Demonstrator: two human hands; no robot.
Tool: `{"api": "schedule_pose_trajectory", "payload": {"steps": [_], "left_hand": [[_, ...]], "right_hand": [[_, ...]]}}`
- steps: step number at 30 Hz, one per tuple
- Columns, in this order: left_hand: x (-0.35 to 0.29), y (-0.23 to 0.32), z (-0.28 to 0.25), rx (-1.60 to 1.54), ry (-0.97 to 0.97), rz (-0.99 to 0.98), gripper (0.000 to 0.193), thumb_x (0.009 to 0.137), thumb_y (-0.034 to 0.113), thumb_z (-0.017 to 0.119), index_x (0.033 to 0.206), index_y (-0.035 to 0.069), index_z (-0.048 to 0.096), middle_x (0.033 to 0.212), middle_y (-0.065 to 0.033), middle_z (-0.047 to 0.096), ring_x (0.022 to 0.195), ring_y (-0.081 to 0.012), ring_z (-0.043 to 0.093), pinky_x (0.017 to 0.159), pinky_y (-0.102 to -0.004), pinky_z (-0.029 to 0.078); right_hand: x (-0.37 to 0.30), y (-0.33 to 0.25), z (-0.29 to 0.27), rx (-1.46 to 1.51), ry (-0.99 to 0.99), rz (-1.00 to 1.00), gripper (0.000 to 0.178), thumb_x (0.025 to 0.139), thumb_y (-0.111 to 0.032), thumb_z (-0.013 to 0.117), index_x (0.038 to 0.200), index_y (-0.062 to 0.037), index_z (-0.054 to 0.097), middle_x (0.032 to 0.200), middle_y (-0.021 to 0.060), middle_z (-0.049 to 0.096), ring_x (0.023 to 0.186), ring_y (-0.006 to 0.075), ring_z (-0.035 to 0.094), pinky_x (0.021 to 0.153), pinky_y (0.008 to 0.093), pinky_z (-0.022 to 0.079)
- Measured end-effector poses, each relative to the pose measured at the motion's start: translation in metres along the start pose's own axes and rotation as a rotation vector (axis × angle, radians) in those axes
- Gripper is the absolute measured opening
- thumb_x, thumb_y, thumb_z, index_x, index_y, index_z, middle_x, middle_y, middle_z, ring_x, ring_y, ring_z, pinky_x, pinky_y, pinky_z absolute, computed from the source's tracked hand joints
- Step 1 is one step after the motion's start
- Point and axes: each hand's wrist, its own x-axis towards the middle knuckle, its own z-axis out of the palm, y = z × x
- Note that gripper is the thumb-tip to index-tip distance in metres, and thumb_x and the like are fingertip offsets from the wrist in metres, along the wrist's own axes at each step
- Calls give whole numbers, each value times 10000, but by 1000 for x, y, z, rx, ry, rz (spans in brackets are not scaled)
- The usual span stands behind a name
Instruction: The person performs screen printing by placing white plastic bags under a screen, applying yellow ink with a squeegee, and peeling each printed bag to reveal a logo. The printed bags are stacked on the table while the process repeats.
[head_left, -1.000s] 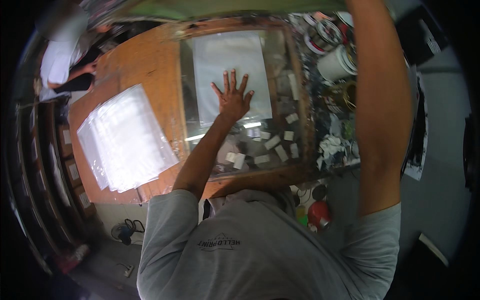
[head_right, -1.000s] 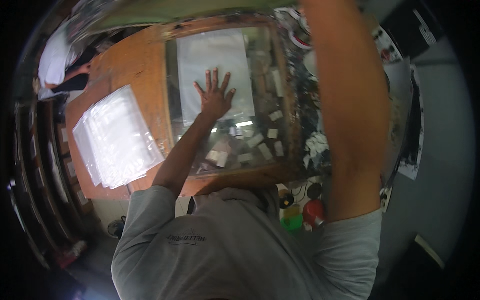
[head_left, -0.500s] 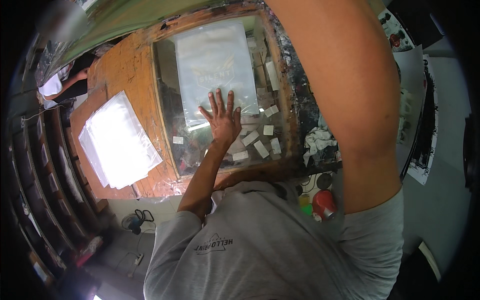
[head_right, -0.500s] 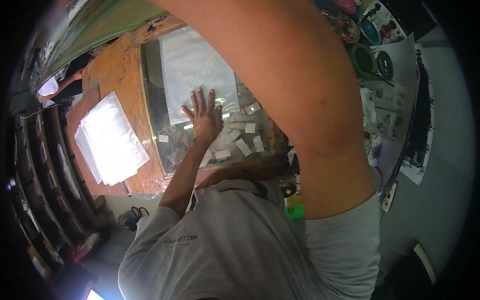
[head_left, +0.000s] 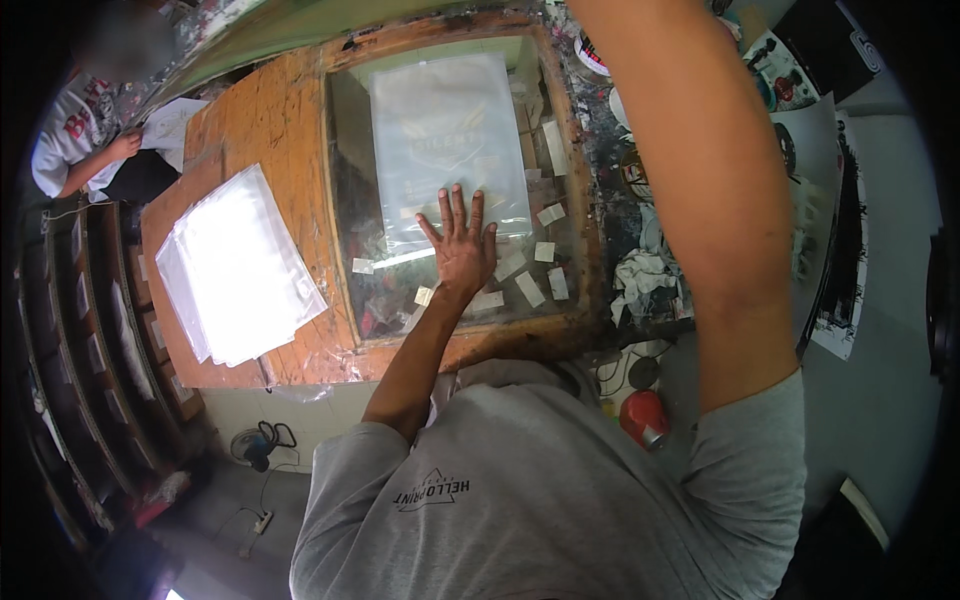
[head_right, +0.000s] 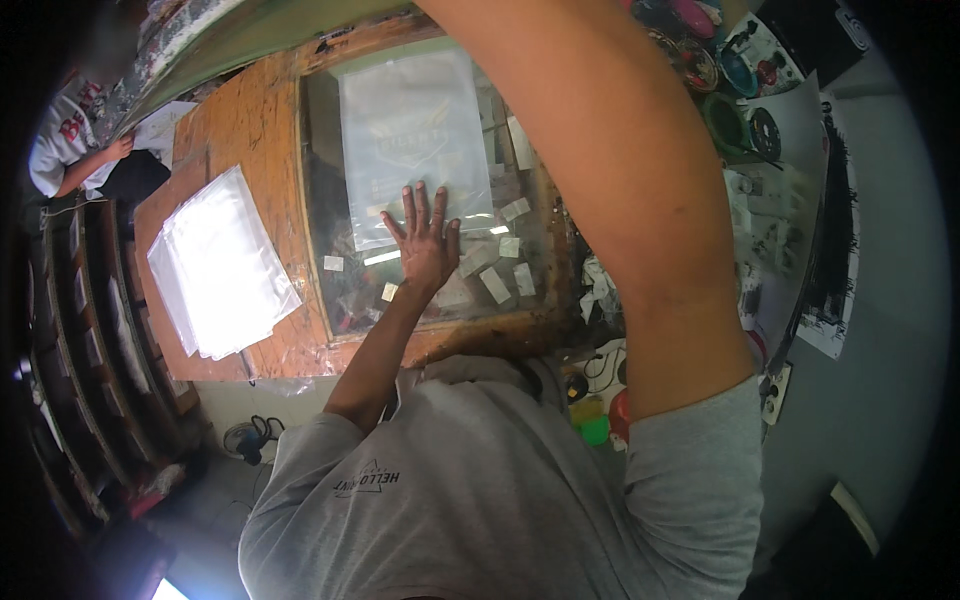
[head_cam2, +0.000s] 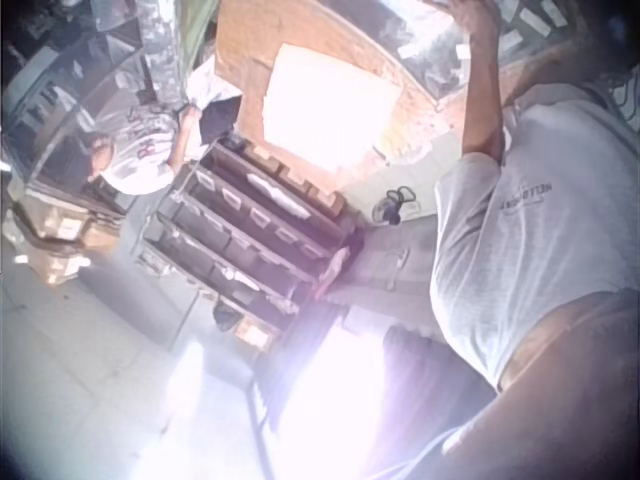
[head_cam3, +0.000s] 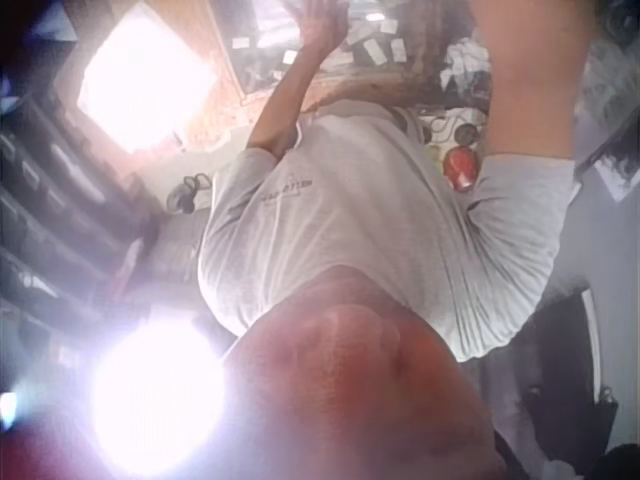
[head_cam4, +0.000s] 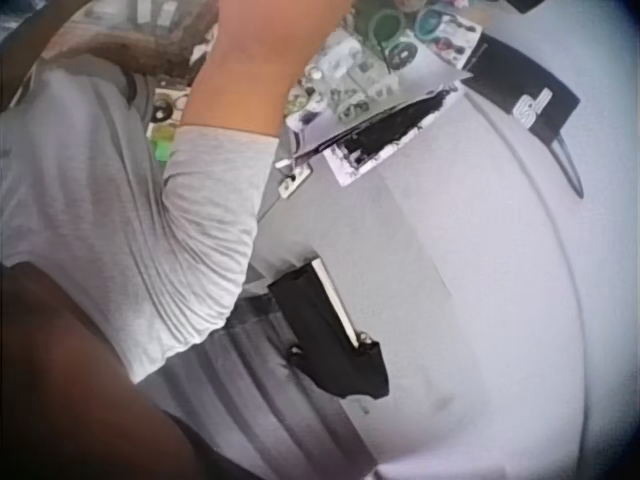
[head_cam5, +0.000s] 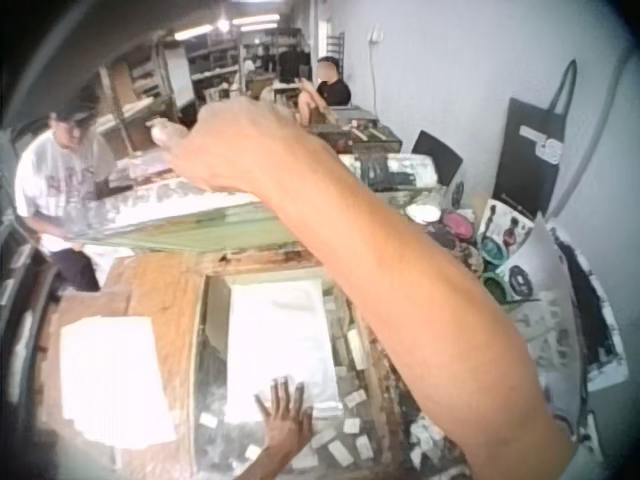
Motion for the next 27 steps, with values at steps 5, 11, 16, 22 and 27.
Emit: {"api": "schedule_pose_trajectory", "payload": {"steps": [5,11,16,22,27], "left_hand": [[-3,-1,-4,7,-30,-29,631,1048,337,538,1610,112,358,1714,-207,178,1598,-423,94,1176,-780,12],[5,11,1,-14,-32,20,643,1060,349,514,1619,92,326,1719,-209,157,1607,-396,65,1187,-765,4],[-3,3,-35,-127,57,-166,645,1065,309,523,1625,74,305,1709,-216,200,1604,-392,109,1216,-714,-3],[-12,37,-189,-1345,356,-278,590,1063,304,599,1537,5,414,1566,-220,459,1466,-351,437,1214,-491,314],[-75,-4,-155,-2277,148,-1042,486,1005,332,662,1354,50,475,1346,-176,501,1355,-365,472,1154,-584,403]], "right_hand": [[-18,-20,-21,106,-256,98,803,1085,-614,332,812,32,723,906,264,731,919,377,726,987,552,542],[-24,-2,-10,-109,34,74,743,1029,-571,503,1071,134,733,1041,336,729,1016,436,722,955,513,557],[-33,-67,-32,9,-275,279,692,1033,-569,510,1161,80,713,1050,294,737,1020,393,716,927,503,560],[-160,-29,89,-22,247,-40,553,873,-522,761,1128,-36,705,949,146,635,937,354,607,894,484,416],[-225,2,182,127,-22,128,328,878,-196,770,1162,-61,678,978,147,609,1008,351,581,924,488,378]]}}
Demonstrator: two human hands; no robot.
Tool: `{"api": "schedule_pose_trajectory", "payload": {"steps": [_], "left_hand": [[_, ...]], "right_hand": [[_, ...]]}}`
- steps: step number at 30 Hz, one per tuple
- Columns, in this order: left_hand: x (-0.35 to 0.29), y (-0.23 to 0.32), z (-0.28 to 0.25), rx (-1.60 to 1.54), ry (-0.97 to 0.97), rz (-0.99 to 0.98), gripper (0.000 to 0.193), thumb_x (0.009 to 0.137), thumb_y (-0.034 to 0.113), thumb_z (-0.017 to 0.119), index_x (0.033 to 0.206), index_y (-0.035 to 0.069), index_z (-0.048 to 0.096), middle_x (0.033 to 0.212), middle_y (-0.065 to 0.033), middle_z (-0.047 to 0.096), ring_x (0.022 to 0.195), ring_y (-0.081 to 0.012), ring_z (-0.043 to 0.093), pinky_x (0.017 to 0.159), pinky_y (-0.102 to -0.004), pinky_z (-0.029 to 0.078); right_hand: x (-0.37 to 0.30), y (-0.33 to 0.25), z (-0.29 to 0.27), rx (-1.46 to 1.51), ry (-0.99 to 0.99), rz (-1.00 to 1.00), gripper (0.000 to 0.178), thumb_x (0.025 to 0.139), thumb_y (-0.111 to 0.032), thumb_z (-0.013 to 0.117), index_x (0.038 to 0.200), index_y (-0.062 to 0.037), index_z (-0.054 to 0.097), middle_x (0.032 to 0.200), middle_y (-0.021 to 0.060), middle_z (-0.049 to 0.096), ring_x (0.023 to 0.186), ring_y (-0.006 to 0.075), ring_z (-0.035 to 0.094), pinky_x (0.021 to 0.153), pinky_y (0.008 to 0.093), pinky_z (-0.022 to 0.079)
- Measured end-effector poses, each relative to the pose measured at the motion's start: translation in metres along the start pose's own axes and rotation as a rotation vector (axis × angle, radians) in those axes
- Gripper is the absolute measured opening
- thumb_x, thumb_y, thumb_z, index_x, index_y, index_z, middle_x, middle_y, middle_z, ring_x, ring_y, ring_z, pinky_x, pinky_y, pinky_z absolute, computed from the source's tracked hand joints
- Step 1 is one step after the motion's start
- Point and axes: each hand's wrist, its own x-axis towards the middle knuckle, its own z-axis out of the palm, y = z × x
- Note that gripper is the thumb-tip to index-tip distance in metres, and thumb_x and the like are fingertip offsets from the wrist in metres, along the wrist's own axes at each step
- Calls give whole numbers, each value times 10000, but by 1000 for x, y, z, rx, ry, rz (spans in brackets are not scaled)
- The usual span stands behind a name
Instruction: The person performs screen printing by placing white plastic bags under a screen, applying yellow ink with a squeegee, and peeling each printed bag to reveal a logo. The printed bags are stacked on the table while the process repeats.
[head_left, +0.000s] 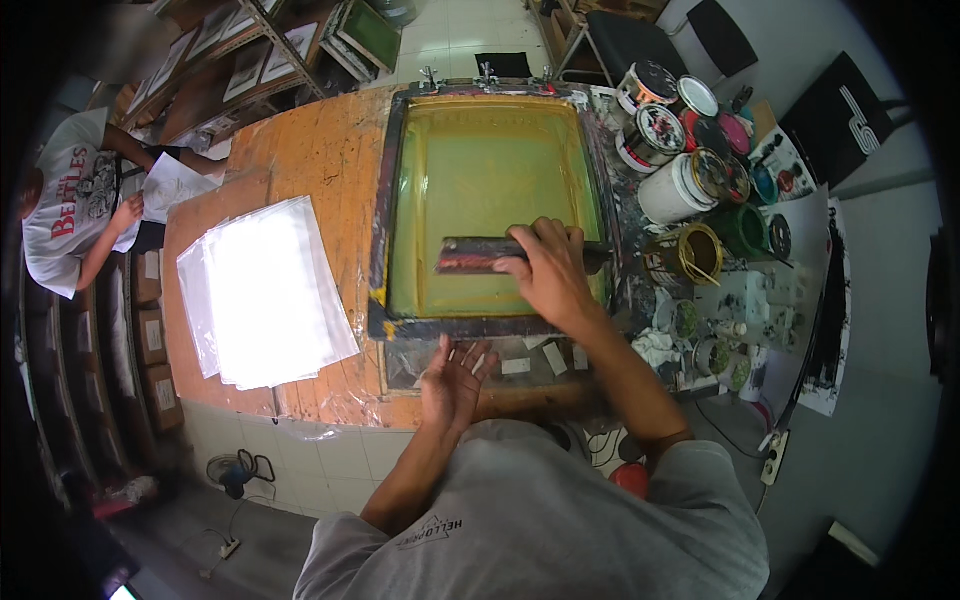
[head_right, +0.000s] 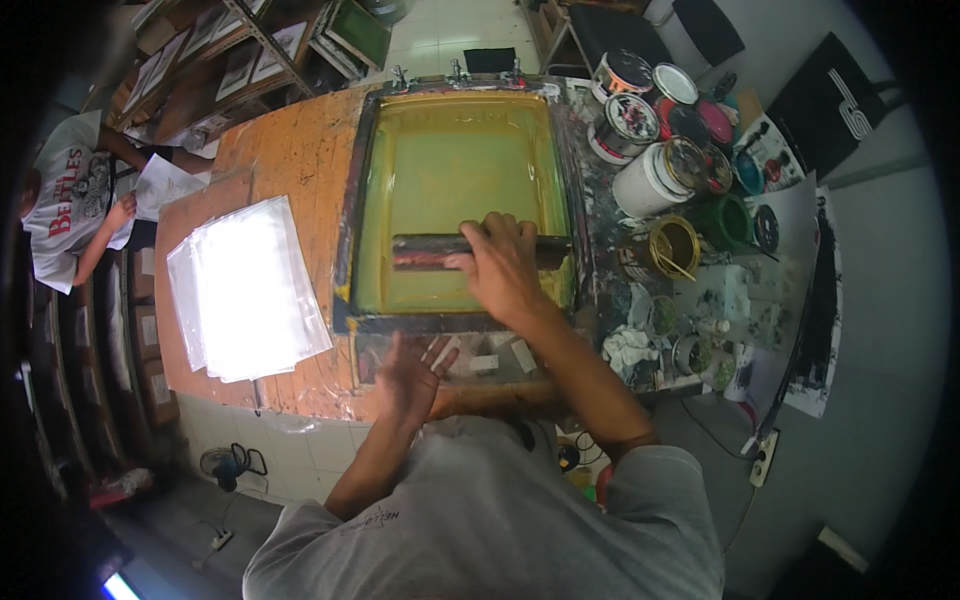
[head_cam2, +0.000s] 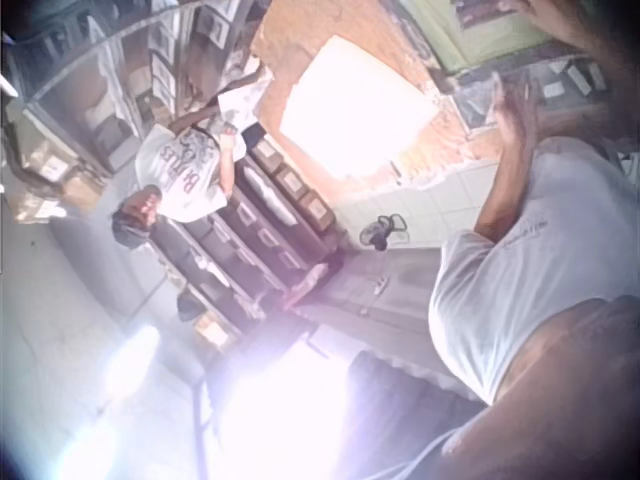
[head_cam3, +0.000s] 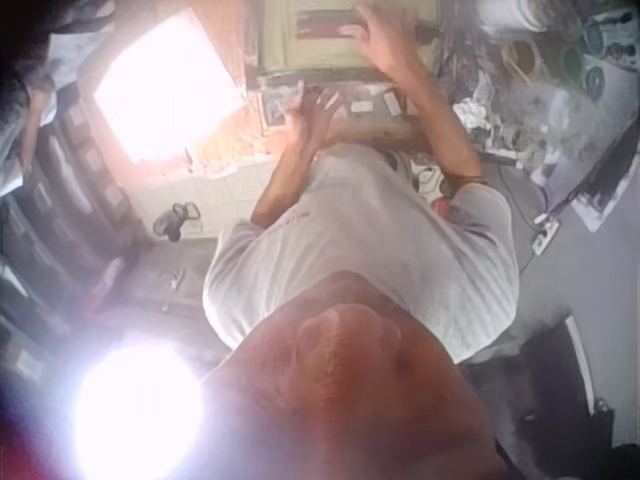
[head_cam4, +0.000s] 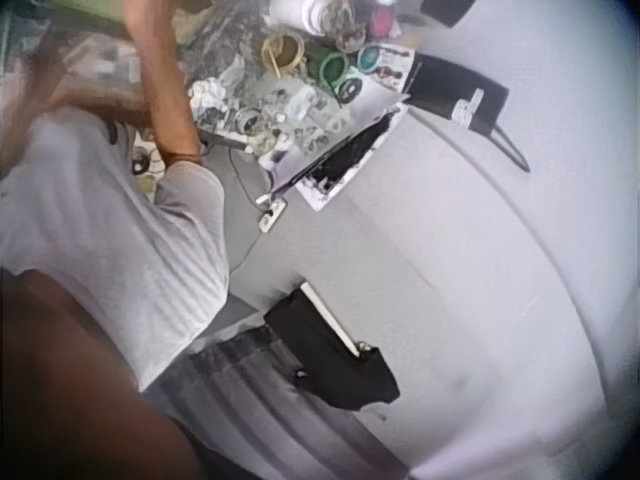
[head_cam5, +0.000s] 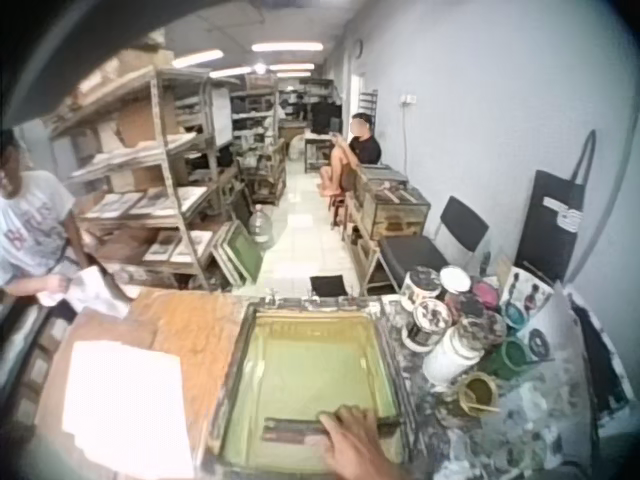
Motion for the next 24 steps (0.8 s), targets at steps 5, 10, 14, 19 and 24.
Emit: {"api": "schedule_pose_trajectory", "payload": {"steps": [5,10,14,19,24], "left_hand": [[39,-17,-12,90,356,-71,300,1000,293,686,1157,81,541,1143,-98,531,1127,-293,558,1010,-524,487],[46,-27,-32,31,433,-62,263,989,223,699,1141,83,536,1082,-60,552,997,-252,607,916,-481,540],[37,-30,-23,120,403,-8,290,1005,223,663,1192,84,491,1135,-89,526,1091,-285,573,996,-523,516],[18,-23,-6,215,348,19,205,1006,196,633,1140,105,507,1165,-77,538,1182,-296,555,1050,-557,489],[23,-25,-16,285,286,47,201,990,158,606,1162,87,530,1199,-75,552,1186,-279,566,1020,-551,487]], "right_hand": [[81,87,65,22,-135,-55,378,862,-50,727,1233,-79,661,1133,158,685,1109,359,584,979,518,399],[197,126,119,-206,-22,-109,378,896,-58,681,1267,-126,669,1139,111,731,1109,337,614,948,529,437],[213,131,152,-276,-104,-56,314,937,-77,624,1238,-143,684,1105,100,731,1051,326,655,922,511,459],[123,83,121,-147,-176,-100,358,884,-50,638,1234,-116,683,1100,119,728,1069,328,667,956,494,466],[-16,8,73,-122,-89,-173,474,777,12,638,1237,-88,688,1151,132,735,1119,339,665,988,505,447]]}}
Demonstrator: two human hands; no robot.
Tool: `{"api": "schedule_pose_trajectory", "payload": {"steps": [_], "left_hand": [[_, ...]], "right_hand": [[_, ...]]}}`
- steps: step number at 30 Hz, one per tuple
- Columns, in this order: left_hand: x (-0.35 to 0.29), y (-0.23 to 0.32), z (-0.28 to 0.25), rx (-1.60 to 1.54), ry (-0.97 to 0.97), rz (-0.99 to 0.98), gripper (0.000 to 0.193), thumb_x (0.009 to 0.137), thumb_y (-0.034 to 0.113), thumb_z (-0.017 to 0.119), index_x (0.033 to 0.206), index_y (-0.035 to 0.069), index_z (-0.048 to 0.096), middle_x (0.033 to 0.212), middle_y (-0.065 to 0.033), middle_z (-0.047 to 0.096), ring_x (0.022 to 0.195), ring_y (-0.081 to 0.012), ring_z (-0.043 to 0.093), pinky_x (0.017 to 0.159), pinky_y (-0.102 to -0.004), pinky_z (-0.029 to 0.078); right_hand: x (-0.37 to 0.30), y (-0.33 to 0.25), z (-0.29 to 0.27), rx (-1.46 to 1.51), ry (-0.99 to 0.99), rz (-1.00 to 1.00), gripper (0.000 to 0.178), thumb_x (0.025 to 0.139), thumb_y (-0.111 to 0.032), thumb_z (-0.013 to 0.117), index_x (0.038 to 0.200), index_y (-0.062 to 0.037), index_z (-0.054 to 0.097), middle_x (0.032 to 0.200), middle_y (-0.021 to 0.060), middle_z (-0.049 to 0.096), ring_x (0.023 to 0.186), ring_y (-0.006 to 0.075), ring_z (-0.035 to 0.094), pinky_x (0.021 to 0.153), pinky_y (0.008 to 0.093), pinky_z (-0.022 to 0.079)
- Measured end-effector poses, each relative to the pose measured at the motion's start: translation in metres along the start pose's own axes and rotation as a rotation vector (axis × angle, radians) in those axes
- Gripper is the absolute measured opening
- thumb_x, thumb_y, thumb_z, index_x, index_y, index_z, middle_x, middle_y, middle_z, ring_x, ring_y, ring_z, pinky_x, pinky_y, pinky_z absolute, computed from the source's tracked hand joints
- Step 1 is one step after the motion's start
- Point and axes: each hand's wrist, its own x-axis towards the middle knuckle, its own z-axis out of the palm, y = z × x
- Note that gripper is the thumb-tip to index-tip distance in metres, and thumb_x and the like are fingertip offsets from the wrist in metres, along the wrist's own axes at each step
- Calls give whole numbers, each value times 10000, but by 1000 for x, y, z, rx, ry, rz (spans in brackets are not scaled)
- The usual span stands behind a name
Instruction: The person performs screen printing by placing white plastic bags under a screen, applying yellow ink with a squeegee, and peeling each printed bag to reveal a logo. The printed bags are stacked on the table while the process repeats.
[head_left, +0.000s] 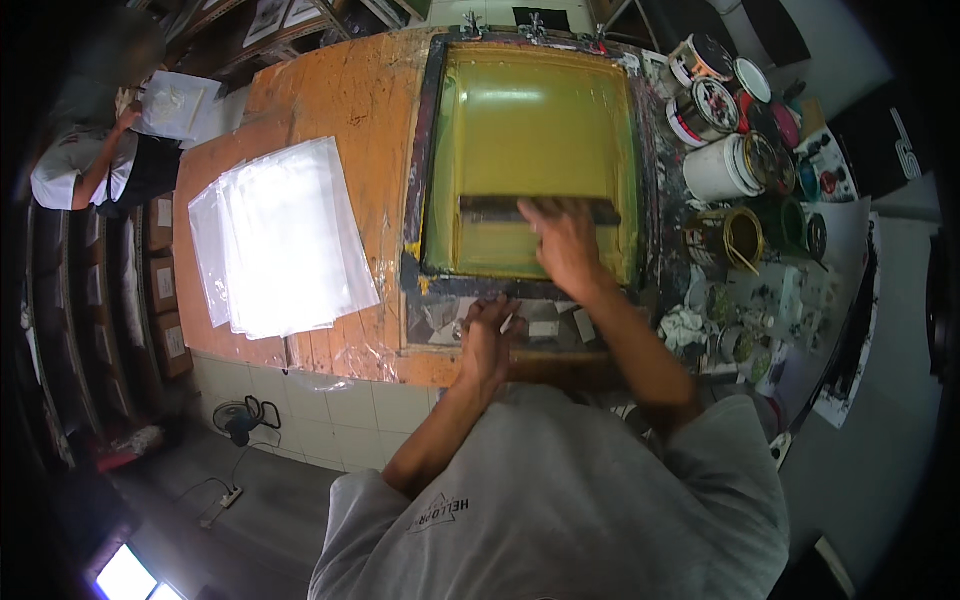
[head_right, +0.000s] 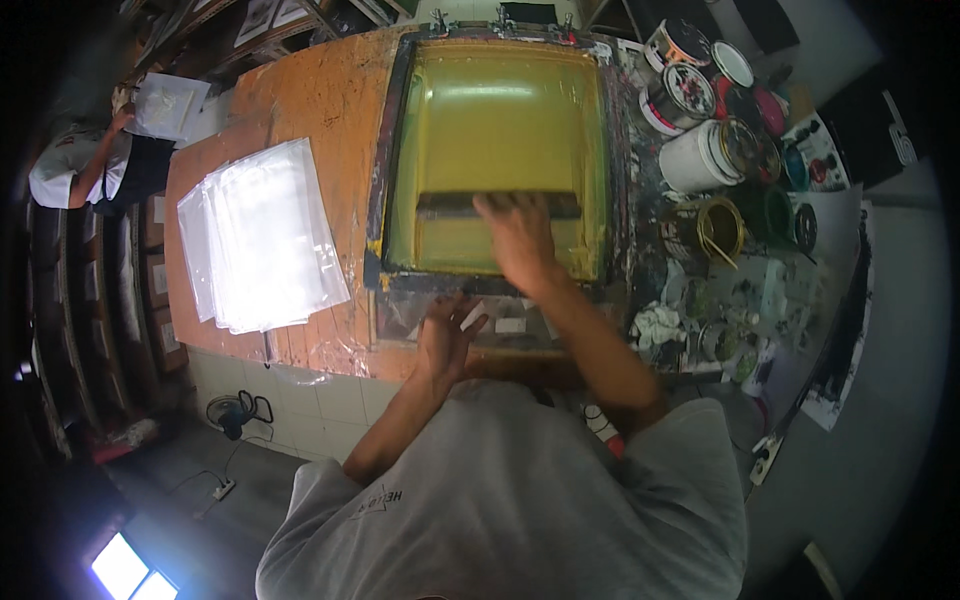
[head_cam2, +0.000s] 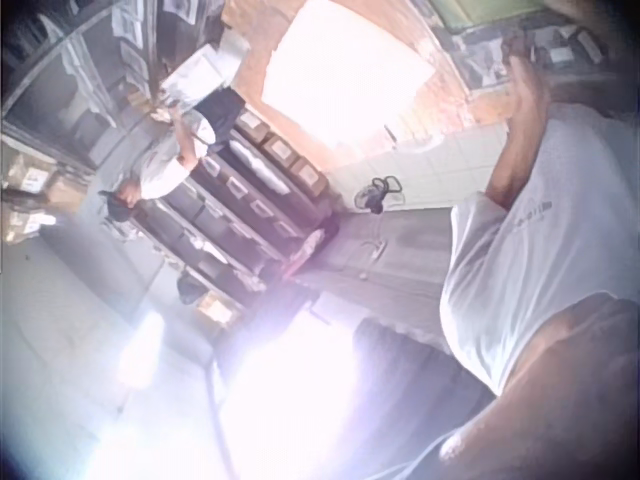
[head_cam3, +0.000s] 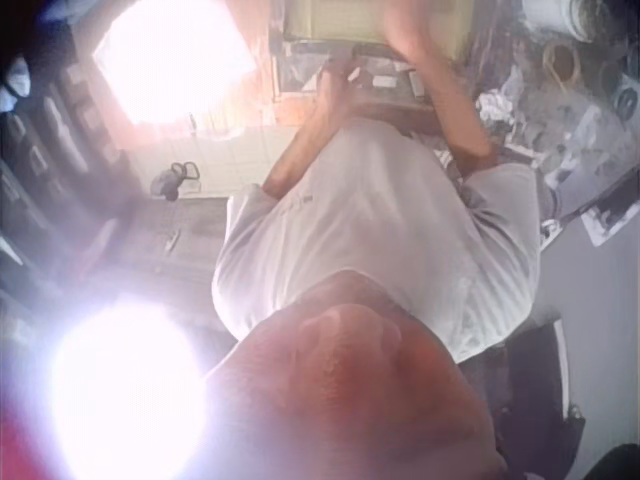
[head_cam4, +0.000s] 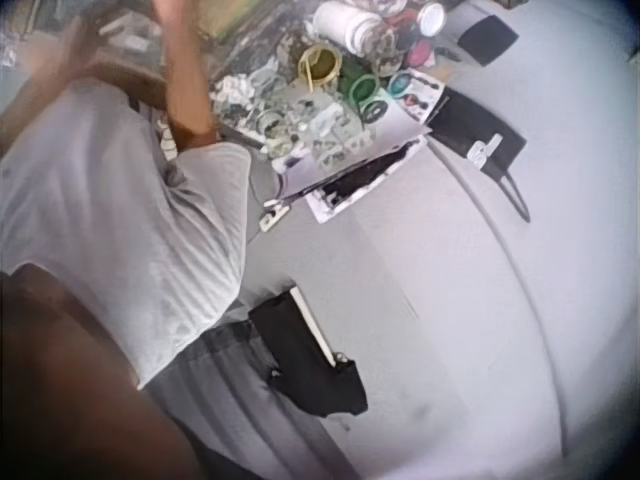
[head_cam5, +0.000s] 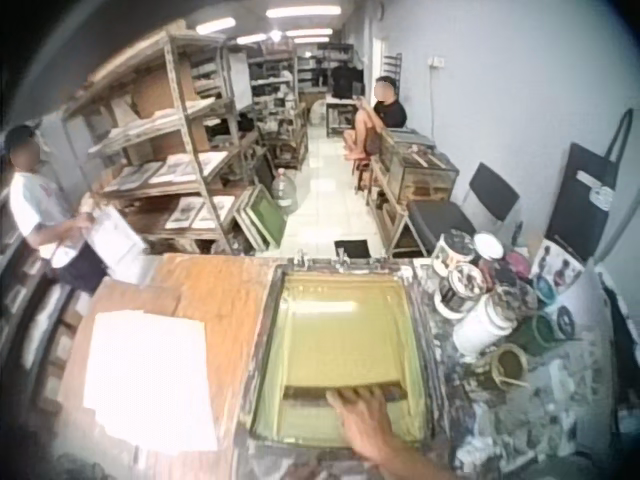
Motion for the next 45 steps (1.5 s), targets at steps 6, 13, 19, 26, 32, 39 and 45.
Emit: {"api": "schedule_pose_trajectory", "payload": {"steps": [6,13,19,26,32,39,45], "left_hand": [[14,-9,-6,-21,3,5,225,961,145,572,1173,73,590,1146,-83,589,1180,-246,570,1036,-537,466],[29,-17,-10,-8,25,-3,536,965,298,561,1423,32,472,1256,-129,516,1290,-316,508,1126,-658,316],[37,-19,-12,-32,72,-64,652,931,357,598,1472,42,416,1264,-133,482,1303,-329,497,1135,-670,295],[23,-8,5,-63,190,-84,390,942,317,632,1260,101,571,1097,-64,538,1111,-260,553,975,-576,433],[29,-10,-1,-110,207,-114,301,957,309,642,1199,137,590,1056,-41,543,1092,-264,547,962,-563,444],[24,-9,-5,-134,181,-89,233,953,300,687,1096,154,575,1044,-45,549,1072,-276,558,955,-582,475],[18,-3,-10,-114,82,-37,216,967,315,685,1053,137,596,1005,-73,587,1040,-290,603,970,-601,505]], "right_hand": [[-64,-56,-37,163,-240,219,568,744,25,697,1304,-66,660,1103,150,719,1097,345,628,944,513,426],[-40,-36,4,-117,-170,142,597,819,-66,729,1388,-120,557,1087,109,640,1075,286,624,1084,684,316],[-45,-15,45,-82,-65,144,555,892,-50,673,1414,-195,550,1085,92,584,1138,267,592,1146,840,112],[73,74,70,-135,-69,131,781,777,-149,855,1479,-200,517,1250,98,577,1301,268,531,1164,821,92],[200,170,96,-298,10,148,802,803,-184,855,1517,-231,493,1332,96,590,1345,273,522,1172,820,87],[224,182,62,-18,-132,101,764,831,-205,836,1513,-212,493,1293,126,615,1285,310,550,1113,678,275],[147,128,11,93,-48,106,558,940,-127,692,1471,-171,527,1199,146,614,1187,336,565,993,522,368]]}}
